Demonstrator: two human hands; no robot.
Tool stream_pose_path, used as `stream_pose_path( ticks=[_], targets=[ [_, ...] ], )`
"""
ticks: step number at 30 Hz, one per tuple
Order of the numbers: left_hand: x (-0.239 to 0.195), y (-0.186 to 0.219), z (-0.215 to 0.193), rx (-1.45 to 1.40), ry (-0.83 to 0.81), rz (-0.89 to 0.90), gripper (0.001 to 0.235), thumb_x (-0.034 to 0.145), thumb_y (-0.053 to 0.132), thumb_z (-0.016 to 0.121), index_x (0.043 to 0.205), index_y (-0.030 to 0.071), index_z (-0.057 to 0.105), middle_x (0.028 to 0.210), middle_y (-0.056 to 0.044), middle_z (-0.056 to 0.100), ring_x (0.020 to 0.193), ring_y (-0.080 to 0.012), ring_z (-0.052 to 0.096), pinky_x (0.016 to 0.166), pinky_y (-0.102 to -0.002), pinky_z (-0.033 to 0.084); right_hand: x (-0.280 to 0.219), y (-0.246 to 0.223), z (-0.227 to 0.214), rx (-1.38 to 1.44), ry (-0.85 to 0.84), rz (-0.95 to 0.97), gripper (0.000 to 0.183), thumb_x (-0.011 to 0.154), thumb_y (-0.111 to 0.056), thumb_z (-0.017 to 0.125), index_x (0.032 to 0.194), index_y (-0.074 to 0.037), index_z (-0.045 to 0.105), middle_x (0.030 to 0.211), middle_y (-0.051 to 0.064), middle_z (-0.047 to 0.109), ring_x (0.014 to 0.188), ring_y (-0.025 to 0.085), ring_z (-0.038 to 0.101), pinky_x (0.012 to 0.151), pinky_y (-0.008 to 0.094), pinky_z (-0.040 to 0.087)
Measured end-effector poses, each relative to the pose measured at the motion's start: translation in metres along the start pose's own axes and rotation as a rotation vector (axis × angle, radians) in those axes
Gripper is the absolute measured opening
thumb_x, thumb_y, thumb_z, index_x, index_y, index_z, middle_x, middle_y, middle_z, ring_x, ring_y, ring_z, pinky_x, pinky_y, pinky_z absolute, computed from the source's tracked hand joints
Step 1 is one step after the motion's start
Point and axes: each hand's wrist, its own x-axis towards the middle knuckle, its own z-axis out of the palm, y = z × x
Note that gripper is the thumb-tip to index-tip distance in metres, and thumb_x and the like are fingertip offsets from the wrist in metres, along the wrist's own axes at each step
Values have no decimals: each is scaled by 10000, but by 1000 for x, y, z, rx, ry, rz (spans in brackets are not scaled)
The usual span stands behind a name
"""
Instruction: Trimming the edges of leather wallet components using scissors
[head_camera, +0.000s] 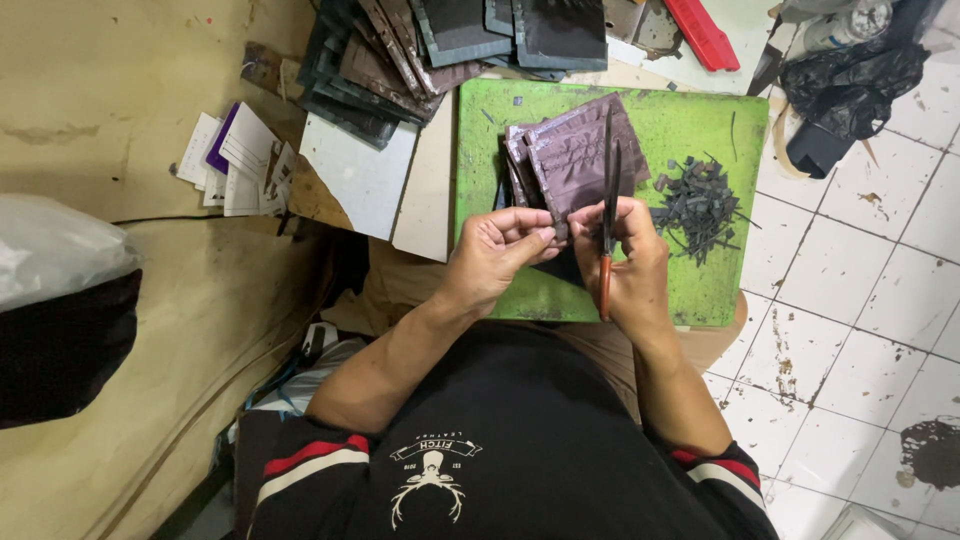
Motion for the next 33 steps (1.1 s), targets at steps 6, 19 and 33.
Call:
stream_pose_path(
  ticks=[6, 19, 33],
  targets=[
    [0, 1, 2, -10, -6, 7, 248, 899, -15, 756, 1114, -122, 693, 896, -205, 742, 844, -248, 767, 791, -368, 673, -1, 3, 0, 15, 13, 14, 165, 926, 60, 747, 1039, -3, 645, 934, 154, 759, 771, 242, 745, 688, 324, 562],
    [0, 0, 7, 27, -5, 33, 260, 887, 5, 787, 1112, -103, 713, 917, -215, 752, 854, -242, 758, 790, -355, 673, -2, 6, -4, 53, 14, 67, 234, 910, 53, 792, 1060, 17, 616, 959, 147, 758, 817, 196, 739, 735, 311, 575],
    [-6, 14, 17, 115, -15, 84, 249, 877, 17, 800, 1071, -113, 713, 901, -238, 753, 843, -246, 753, 763, -338, 672, 0, 15, -9, 156, -34, 104, 246, 912, 52, 785, 1062, 22, 593, 922, 168, 746, 804, 167, 706, 741, 264, 527]
  ],
)
